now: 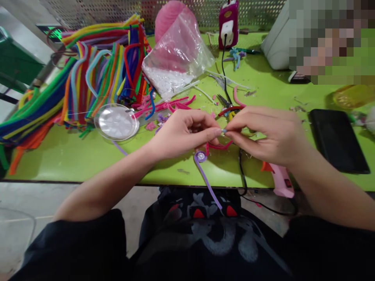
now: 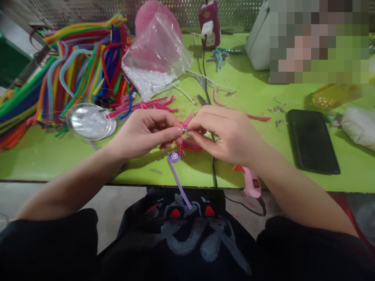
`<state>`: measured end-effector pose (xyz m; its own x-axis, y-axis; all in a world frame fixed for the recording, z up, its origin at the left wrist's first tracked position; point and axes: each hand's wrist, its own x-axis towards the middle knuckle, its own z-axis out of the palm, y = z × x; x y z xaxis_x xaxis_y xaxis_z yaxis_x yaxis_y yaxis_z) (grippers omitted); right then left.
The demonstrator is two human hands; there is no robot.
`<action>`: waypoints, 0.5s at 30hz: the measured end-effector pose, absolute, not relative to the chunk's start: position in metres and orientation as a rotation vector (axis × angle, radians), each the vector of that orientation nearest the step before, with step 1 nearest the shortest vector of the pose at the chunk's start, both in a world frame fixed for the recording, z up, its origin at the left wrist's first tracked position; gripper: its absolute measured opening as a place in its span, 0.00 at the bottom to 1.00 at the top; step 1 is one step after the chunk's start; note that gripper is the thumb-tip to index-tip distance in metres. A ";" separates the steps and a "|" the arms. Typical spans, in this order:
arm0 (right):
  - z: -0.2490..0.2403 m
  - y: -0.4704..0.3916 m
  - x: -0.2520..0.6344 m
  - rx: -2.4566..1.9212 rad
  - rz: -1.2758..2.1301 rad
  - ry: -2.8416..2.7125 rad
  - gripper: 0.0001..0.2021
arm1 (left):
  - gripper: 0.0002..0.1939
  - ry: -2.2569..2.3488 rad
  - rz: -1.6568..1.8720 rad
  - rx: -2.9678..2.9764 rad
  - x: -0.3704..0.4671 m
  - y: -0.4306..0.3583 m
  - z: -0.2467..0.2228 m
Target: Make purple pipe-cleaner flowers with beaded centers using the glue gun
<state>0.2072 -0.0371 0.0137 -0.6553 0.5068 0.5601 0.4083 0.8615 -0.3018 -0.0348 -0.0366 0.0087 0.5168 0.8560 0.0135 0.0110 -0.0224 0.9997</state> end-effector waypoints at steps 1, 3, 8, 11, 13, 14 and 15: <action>0.013 -0.037 0.206 -0.683 0.193 -2.359 0.06 | 0.10 0.799 0.801 1.447 -0.035 -0.037 0.010; 0.013 -0.038 0.205 -0.685 0.163 -2.344 0.05 | 0.10 0.799 0.775 1.448 -0.035 -0.036 0.011; 0.011 -0.040 0.206 -0.619 0.064 -2.335 0.05 | 0.08 0.776 0.735 1.458 -0.034 -0.037 0.007; 0.012 -0.042 0.208 -0.667 0.155 -2.311 0.06 | 0.05 0.765 0.776 1.488 -0.032 -0.038 0.004; 0.013 -0.043 0.209 -0.699 0.187 -2.302 0.06 | 0.03 0.769 0.821 1.529 -0.032 -0.038 0.004; 0.014 -0.044 0.209 -0.711 0.188 -2.302 0.06 | 0.03 0.771 0.835 1.548 -0.031 -0.039 0.004; 0.014 -0.044 0.209 -0.722 0.183 -2.306 0.06 | 0.04 0.770 0.844 1.557 -0.031 -0.039 0.004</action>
